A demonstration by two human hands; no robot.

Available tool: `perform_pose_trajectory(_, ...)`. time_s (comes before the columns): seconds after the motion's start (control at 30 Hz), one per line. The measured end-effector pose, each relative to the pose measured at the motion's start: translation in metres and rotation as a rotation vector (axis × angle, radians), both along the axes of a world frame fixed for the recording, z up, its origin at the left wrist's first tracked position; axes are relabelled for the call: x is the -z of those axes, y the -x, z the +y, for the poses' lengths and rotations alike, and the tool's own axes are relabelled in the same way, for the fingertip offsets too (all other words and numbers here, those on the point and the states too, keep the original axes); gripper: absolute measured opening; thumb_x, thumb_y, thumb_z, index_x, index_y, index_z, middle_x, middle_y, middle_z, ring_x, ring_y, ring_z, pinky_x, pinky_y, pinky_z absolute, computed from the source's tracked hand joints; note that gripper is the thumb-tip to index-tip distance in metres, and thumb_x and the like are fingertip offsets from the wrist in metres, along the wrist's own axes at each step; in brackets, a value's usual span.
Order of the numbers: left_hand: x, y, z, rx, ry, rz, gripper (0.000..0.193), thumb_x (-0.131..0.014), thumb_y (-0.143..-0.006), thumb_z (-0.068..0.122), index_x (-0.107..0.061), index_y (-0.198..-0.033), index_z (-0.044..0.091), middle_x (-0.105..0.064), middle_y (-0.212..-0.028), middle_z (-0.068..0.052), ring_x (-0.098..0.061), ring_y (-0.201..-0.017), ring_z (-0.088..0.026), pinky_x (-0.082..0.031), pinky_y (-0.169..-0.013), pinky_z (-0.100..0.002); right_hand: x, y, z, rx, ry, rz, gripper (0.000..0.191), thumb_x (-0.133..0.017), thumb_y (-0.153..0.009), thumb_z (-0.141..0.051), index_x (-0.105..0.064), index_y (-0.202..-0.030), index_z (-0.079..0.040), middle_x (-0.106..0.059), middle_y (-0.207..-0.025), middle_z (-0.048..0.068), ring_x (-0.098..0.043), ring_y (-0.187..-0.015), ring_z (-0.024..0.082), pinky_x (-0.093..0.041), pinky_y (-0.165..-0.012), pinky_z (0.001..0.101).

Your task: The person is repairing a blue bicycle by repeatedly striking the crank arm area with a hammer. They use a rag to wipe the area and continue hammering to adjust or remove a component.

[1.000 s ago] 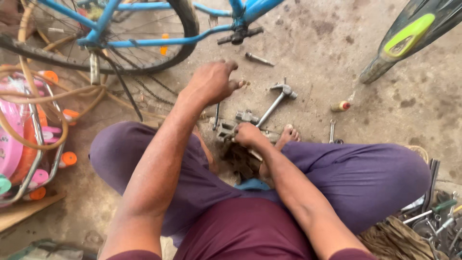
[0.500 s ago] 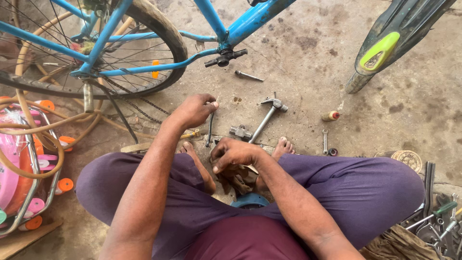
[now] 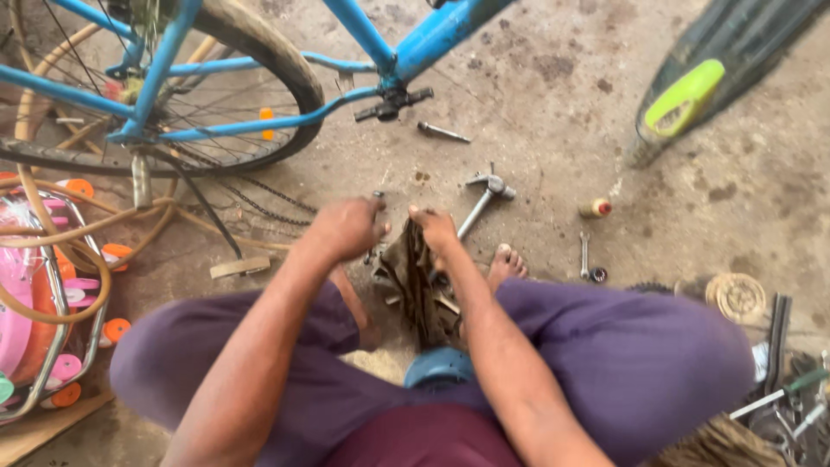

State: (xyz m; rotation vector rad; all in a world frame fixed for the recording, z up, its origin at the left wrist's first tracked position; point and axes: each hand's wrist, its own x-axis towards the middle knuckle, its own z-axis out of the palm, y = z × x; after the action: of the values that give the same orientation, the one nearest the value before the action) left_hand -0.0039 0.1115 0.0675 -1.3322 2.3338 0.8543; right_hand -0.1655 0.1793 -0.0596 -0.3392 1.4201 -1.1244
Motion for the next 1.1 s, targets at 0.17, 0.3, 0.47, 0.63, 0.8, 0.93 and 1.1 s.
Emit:
perform_pose_trajectory(0.17, 0.000, -0.005, 0.013, -0.153, -0.148, 0.033, 0.054, -0.063, -0.095, 0.040, -0.056, -0.143, 0.016, -0.073, -0.120, -0.020, -0.070, -0.113, -0.034, -0.053, -0.099, -0.046, -0.042, 0.022, -0.002, 0.135, 0.315, -0.611, 0.038, -0.068, -0.103, -0.038, -0.068, -0.097, -0.001, -0.071, -0.085, 0.012, -0.068, -0.069, 0.022, -0.061, -0.065, 0.0363)
perform_pose_trajectory(0.3, 0.004, -0.013, 0.019, -0.386, -0.520, 0.681, 0.072, -0.063, -0.087, 0.027, -0.047, -0.155, 0.009, -0.065, -0.138, -0.015, -0.064, -0.126, -0.025, -0.050, -0.105, -0.039, -0.122, 0.032, 0.003, -0.003, 0.537, -0.716, 0.049, -0.061, -0.099, -0.044, -0.065, -0.110, 0.004, -0.074, -0.093, 0.014, -0.073, -0.084, 0.026, -0.063, -0.075, 0.0393)
perform_pose_trajectory(0.47, 0.014, -0.013, 0.028, -0.329, -0.354, 1.072, 0.073, -0.065, -0.089, 0.028, -0.041, -0.156, 0.006, -0.055, -0.147, -0.014, -0.058, -0.129, -0.025, -0.049, -0.105, -0.038, -0.183, 0.022, -0.006, -0.183, 0.799, -0.204, 0.063, -0.057, -0.100, -0.056, -0.059, -0.136, -0.004, -0.068, -0.126, 0.014, -0.066, -0.120, 0.025, -0.056, -0.108, 0.0404)
perform_pose_trajectory(0.63, 0.039, 0.023, 0.045, -0.495, -0.790, 1.943, 0.082, -0.066, -0.093, 0.038, -0.029, -0.161, 0.009, -0.045, -0.156, -0.016, -0.051, -0.136, -0.026, -0.044, -0.112, -0.039, -0.132, 0.017, -0.033, -0.066, 1.021, 0.551, 0.073, -0.046, -0.108, -0.066, -0.044, -0.157, -0.011, -0.052, -0.153, 0.017, -0.048, -0.147, 0.026, -0.040, -0.127, 0.0435)
perform_pose_trajectory(0.8, 0.084, 0.037, 0.053, -0.771, -0.991, 2.025, 0.093, -0.067, -0.097, 0.049, -0.018, -0.167, 0.012, -0.034, -0.164, -0.017, -0.044, -0.142, -0.027, -0.039, -0.118, -0.040, -0.056, -0.019, -0.046, -0.468, 0.762, 0.624, 0.085, -0.058, -0.099, -0.067, -0.033, -0.163, -0.016, -0.033, -0.169, 0.020, -0.032, -0.157, 0.038, -0.031, -0.126, 0.0501)
perform_pose_trajectory(0.93, 0.110, 0.019, 0.032, -0.693, -1.138, 2.539, 0.103, -0.057, -0.097, 0.067, -0.011, -0.165, 0.004, -0.023, -0.167, -0.021, -0.034, -0.153, -0.038, -0.027, -0.128, -0.043, -0.061, -0.045, -0.037, -0.688, 0.486, 0.810, 0.092, -0.069, -0.083, -0.066, -0.035, -0.160, -0.028, -0.012, -0.172, 0.018, -0.022, -0.157, 0.040, -0.030, -0.125, 0.0545)
perform_pose_trajectory(1.1, 0.117, -0.007, -0.001, -0.863, -0.779, 2.270, 0.091, -0.058, -0.102, 0.057, -0.021, -0.164, 0.002, -0.028, -0.168, -0.020, -0.035, -0.152, -0.033, -0.029, -0.129, -0.042, -0.075, -0.079, -0.017, -0.838, 0.538, 0.858, 0.110, -0.075, -0.084, -0.063, -0.010, -0.164, -0.028, 0.011, -0.172, 0.027, -0.005, -0.157, 0.048, -0.015, -0.119, 0.0648)
